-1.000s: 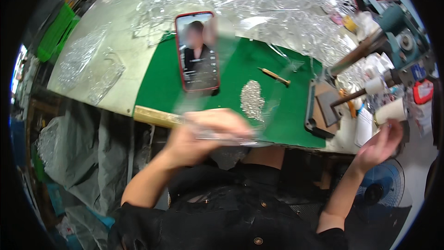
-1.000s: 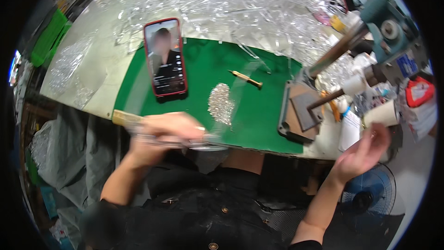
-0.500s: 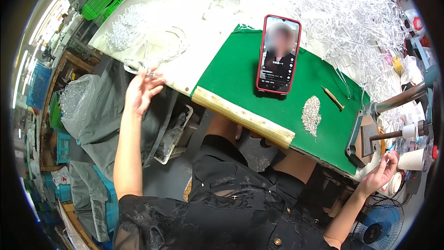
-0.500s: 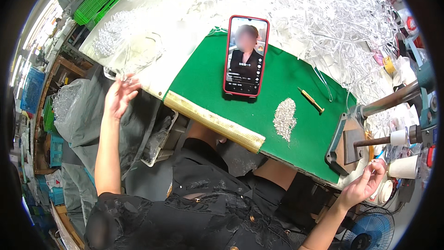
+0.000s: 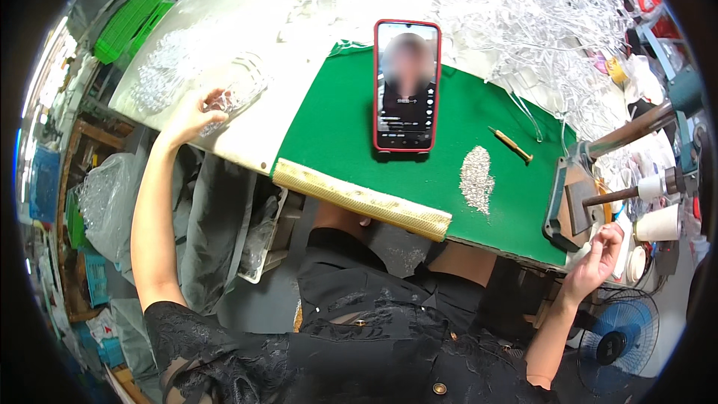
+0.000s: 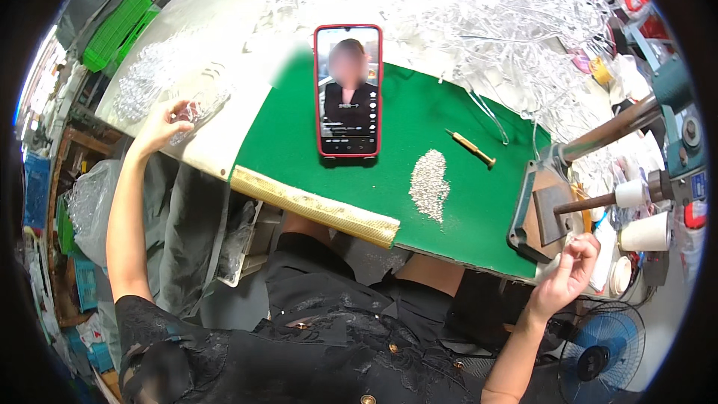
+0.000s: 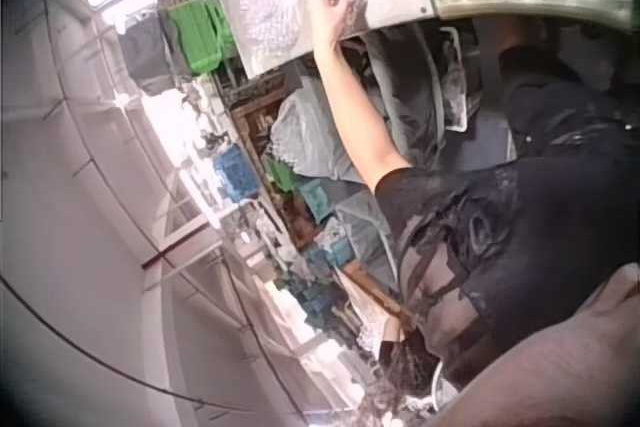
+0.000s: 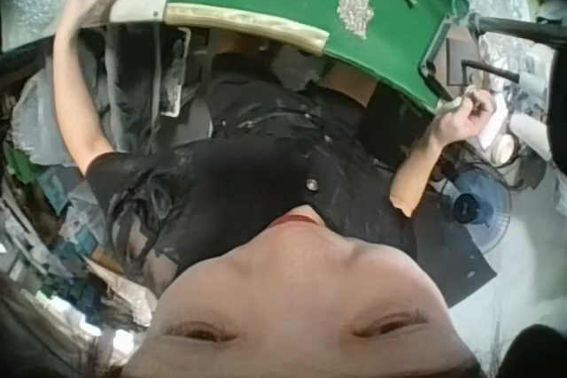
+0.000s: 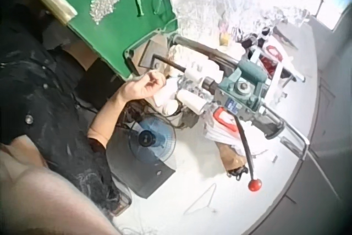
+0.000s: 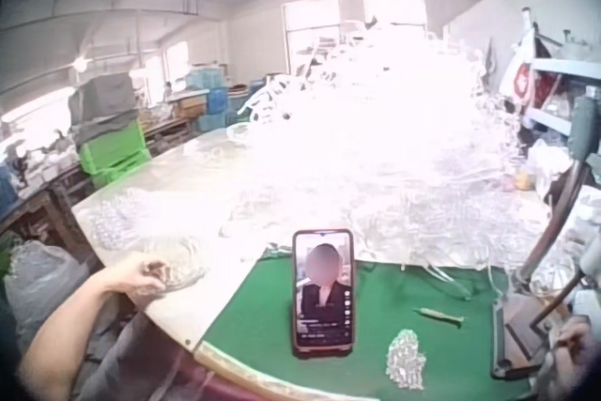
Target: The person assembles clear plastic eyeglass frames by hand, picking up small metal components and inserting them into the frame arms. The person repeatedly handles the frames, aligns parts, and secures components while a smartphone plays a video in the background.
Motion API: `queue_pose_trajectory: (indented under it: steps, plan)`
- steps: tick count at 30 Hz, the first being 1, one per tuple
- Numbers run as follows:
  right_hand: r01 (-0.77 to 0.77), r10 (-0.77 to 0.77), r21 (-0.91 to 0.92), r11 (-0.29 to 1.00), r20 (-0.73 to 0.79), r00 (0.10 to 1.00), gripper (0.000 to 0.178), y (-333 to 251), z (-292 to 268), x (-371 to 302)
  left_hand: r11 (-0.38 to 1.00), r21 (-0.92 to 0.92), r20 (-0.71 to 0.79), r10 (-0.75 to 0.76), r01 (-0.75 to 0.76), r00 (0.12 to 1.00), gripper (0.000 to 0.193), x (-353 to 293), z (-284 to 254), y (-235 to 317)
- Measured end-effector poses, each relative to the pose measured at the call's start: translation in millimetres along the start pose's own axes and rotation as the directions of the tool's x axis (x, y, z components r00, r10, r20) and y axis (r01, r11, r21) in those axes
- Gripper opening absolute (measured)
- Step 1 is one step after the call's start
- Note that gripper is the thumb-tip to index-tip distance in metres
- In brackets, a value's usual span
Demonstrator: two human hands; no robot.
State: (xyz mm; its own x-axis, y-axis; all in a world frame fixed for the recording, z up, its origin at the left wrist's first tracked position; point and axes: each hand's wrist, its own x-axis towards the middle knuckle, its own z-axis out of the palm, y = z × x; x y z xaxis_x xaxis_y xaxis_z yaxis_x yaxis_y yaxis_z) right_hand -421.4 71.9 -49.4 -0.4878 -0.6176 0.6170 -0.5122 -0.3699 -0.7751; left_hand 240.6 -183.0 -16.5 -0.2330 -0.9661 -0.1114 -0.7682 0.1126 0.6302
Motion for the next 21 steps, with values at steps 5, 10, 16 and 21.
queue_pose_trajectory:
  steps: [5,10,16,21]
  plan:
    - [0.067,-0.068,0.011,0.998,0.074,0.995,0.012,-8,7,2,0.846,0.525,-0.344,0.314,-0.096,0.885,0.046,53,32,70]
    - [-0.052,0.049,0.009,0.999,0.205,0.977,0.010,-37,45,-7,0.859,0.483,-0.312,0.347,-0.167,0.884,0.043,117,111,165]
    - [-0.084,0.103,-0.062,0.995,0.421,0.901,0.006,-52,59,-21,0.880,0.446,-0.321,0.330,-0.166,0.888,0.053,167,124,137]
    - [-0.076,0.179,-0.200,0.977,0.562,0.807,0.008,-57,63,-20,0.918,-0.393,-0.162,-0.003,-0.062,0.987,0.044,144,31,147]
